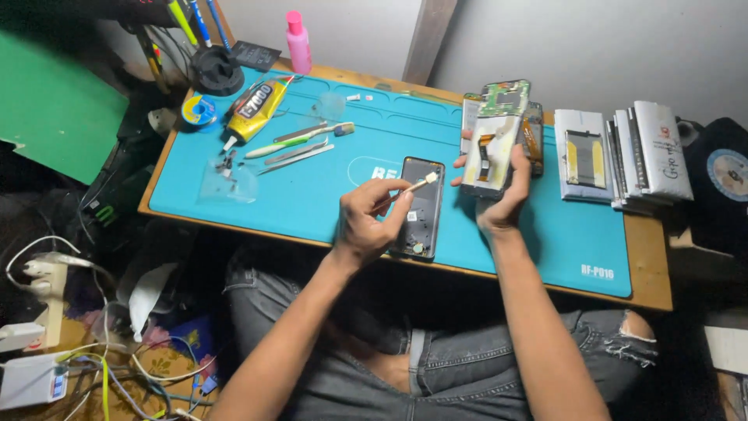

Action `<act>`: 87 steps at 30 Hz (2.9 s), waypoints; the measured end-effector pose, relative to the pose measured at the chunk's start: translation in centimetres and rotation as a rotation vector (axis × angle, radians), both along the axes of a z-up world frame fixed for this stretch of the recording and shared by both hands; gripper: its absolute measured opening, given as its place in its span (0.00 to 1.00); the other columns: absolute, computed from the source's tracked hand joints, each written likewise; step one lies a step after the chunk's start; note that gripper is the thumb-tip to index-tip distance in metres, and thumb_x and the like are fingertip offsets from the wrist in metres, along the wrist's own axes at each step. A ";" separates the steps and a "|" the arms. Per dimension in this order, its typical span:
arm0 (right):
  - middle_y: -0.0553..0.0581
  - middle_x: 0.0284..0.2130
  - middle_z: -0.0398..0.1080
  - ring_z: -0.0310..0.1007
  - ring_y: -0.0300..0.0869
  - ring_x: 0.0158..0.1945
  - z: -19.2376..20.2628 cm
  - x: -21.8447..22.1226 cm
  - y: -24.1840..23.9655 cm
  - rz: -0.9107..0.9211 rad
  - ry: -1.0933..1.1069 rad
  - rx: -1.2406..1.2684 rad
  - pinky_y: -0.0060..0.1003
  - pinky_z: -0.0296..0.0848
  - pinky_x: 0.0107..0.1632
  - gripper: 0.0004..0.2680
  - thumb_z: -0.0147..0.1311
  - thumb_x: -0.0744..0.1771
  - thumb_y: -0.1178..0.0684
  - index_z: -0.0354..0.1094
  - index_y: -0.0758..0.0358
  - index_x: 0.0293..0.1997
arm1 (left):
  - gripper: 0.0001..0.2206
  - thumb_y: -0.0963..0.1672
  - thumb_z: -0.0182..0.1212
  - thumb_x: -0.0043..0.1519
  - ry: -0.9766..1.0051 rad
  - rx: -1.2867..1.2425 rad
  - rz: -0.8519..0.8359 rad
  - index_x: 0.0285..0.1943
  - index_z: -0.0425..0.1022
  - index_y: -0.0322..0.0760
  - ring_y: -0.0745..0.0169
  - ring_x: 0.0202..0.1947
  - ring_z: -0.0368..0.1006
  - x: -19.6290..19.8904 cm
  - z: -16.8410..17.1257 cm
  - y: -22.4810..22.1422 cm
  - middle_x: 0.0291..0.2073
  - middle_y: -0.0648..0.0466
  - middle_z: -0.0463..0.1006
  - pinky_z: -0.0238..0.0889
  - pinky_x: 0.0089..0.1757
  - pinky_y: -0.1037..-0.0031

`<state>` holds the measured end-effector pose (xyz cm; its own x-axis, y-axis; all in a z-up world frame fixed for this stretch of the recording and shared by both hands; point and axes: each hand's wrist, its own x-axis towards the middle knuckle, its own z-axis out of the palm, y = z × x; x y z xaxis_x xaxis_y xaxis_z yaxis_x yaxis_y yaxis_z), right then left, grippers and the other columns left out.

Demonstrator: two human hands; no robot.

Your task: Repairing a mobile phone by connecting internal components like the motherboard and ribbon cables on a repair bench.

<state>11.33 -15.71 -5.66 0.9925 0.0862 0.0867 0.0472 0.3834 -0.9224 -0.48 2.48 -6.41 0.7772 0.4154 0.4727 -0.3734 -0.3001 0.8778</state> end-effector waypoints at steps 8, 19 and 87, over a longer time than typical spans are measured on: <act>0.68 0.35 0.80 0.80 0.47 0.25 0.9 0.6 1.6 0.097 0.027 -0.025 0.35 0.83 0.22 0.30 0.35 0.69 0.29 0.72 0.67 0.63 | 0.05 0.41 0.74 0.59 -0.056 0.068 -0.231 0.42 0.89 0.46 0.64 0.19 0.70 2.1 1.2 -0.1 0.15 0.55 0.69 0.68 0.28 0.75; 0.79 0.53 0.77 0.82 0.51 0.32 -1.9 1.2 1.8 0.053 -0.056 -0.036 0.39 0.83 0.23 0.25 0.38 0.71 0.37 0.66 0.71 0.66 | 0.06 0.42 0.73 0.60 -0.010 0.100 -0.307 0.45 0.89 0.46 0.58 0.19 0.71 2.5 0.7 0.1 0.17 0.53 0.68 0.67 0.26 0.72; 0.75 0.51 0.76 0.77 0.45 0.32 -2.6 0.9 1.3 0.011 -0.144 -0.187 0.33 0.74 0.22 0.26 0.45 0.71 0.40 0.61 0.73 0.73 | 0.04 0.42 0.76 0.59 0.007 0.030 -0.386 0.40 0.85 0.43 0.63 0.21 0.72 2.1 0.0 0.2 0.19 0.58 0.72 0.66 0.27 0.75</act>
<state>12.23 -14.37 -8.24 0.9700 0.1244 0.2087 0.1803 0.2077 -0.9614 1.66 2.71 -6.45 0.8769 0.0780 0.4743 -0.4579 -0.1648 0.8736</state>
